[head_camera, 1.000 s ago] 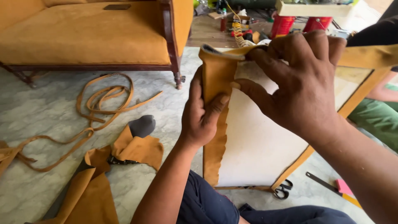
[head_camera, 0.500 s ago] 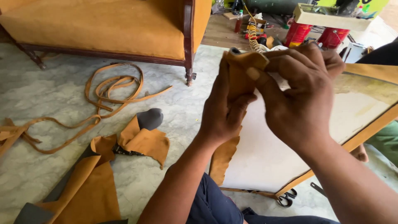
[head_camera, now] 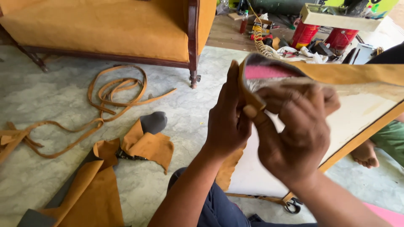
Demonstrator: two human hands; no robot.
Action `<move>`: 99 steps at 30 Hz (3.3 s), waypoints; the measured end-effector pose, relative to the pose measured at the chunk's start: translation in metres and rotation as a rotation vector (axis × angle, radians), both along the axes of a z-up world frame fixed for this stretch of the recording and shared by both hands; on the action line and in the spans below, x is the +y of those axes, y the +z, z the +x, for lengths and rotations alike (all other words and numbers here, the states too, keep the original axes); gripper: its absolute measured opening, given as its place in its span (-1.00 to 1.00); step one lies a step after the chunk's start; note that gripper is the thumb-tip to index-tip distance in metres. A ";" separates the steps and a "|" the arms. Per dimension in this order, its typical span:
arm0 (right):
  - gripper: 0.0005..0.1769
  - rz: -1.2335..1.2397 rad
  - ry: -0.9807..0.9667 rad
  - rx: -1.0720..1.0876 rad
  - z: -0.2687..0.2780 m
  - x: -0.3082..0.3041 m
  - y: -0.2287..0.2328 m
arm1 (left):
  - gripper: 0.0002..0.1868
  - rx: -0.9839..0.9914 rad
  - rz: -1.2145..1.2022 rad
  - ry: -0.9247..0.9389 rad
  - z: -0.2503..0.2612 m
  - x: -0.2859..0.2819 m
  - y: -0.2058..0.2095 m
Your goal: The recorder is cutting and attaching fabric to a furniture panel using scissors and glue, as part of a reupholstery task.
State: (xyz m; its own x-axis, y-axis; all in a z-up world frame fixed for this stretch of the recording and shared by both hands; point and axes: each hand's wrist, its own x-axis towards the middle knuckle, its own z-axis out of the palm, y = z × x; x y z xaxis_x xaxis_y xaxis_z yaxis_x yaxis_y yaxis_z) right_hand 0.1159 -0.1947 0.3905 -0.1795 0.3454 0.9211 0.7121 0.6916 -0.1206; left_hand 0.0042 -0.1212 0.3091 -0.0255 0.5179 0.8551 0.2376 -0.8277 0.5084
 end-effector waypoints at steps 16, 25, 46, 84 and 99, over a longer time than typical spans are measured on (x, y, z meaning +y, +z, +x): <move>-0.90 -0.157 0.088 0.364 -0.027 -0.020 -0.011 | -0.07 0.022 -0.175 0.009 0.007 0.005 -0.009; -0.91 -0.165 0.134 0.400 -0.029 -0.025 -0.012 | -0.04 -0.065 -0.211 -0.110 0.010 -0.001 -0.002; -0.55 0.029 0.017 -0.588 0.039 0.019 0.118 | 0.02 -0.018 -0.029 -0.228 -0.005 -0.009 0.002; -0.48 0.224 -0.338 -0.311 0.052 0.002 0.010 | -0.04 0.025 -0.062 -0.242 -0.013 0.007 0.001; -0.74 -0.008 -0.166 -0.156 0.013 -0.002 0.032 | -0.15 -0.003 -0.054 -0.342 -0.013 0.007 -0.005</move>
